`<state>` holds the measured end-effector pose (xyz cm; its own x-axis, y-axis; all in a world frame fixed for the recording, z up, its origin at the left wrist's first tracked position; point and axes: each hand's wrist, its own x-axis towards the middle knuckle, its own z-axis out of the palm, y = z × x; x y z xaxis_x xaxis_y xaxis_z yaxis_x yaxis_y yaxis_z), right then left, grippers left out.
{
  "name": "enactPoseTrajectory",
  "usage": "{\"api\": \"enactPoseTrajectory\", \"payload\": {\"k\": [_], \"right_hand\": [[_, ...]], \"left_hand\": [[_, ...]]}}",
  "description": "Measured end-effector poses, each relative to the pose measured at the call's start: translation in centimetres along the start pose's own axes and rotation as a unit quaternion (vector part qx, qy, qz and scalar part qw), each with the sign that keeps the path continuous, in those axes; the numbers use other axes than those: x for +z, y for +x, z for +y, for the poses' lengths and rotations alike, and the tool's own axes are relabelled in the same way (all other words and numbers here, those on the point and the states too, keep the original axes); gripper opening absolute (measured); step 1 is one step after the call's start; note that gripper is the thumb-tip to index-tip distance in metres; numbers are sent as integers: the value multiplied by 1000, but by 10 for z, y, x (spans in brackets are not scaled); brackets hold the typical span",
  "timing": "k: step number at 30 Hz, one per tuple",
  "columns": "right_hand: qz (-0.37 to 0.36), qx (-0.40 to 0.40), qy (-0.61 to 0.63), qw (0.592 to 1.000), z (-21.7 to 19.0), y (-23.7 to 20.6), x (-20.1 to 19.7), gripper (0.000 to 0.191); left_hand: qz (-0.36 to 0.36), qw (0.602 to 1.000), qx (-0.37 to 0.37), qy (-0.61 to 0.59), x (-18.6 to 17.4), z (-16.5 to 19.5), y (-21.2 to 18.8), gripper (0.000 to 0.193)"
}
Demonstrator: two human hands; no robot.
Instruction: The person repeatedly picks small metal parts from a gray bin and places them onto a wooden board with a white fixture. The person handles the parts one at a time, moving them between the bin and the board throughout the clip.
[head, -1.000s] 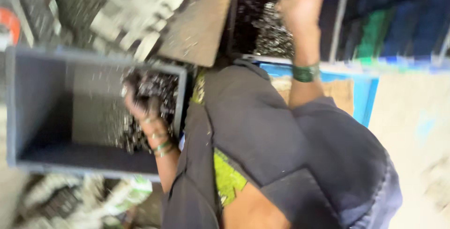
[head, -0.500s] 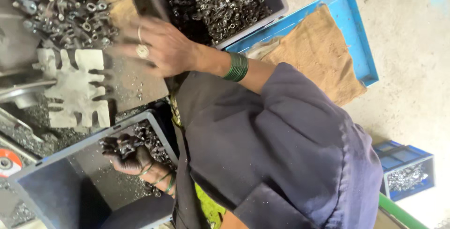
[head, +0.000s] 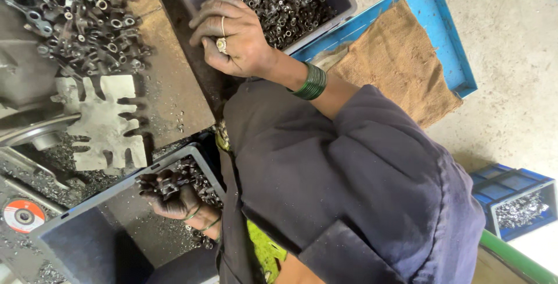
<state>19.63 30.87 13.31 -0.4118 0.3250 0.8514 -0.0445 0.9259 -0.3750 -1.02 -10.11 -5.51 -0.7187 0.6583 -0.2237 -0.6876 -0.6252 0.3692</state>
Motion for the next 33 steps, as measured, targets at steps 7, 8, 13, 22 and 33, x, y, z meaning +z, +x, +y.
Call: {"api": "enactPoseTrajectory", "payload": {"k": [7, 8, 13, 22, 33], "right_hand": [[-6, -102, -34, 994, -2, 6, 5, 20], [0, -88, 7, 996, -2, 4, 6, 18], [-55, -132, 92, 985, 10, -15, 13, 7], [-176, -56, 166, 969, -45, -30, 85, 38], [-407, -26, 278, 870, -80, -110, 172, 37]], "left_hand": [[-1, 1000, 4, -8, 8, -13, -4, 42], [0, 1000, 5, -12, 9, -16, -5, 42], [0, 1000, 4, -15, 12, -24, -7, 42], [-2, 1000, 22, 17, 25, -34, -8, 42], [109, 939, 104, 309, 54, -68, -14, 26]]}}
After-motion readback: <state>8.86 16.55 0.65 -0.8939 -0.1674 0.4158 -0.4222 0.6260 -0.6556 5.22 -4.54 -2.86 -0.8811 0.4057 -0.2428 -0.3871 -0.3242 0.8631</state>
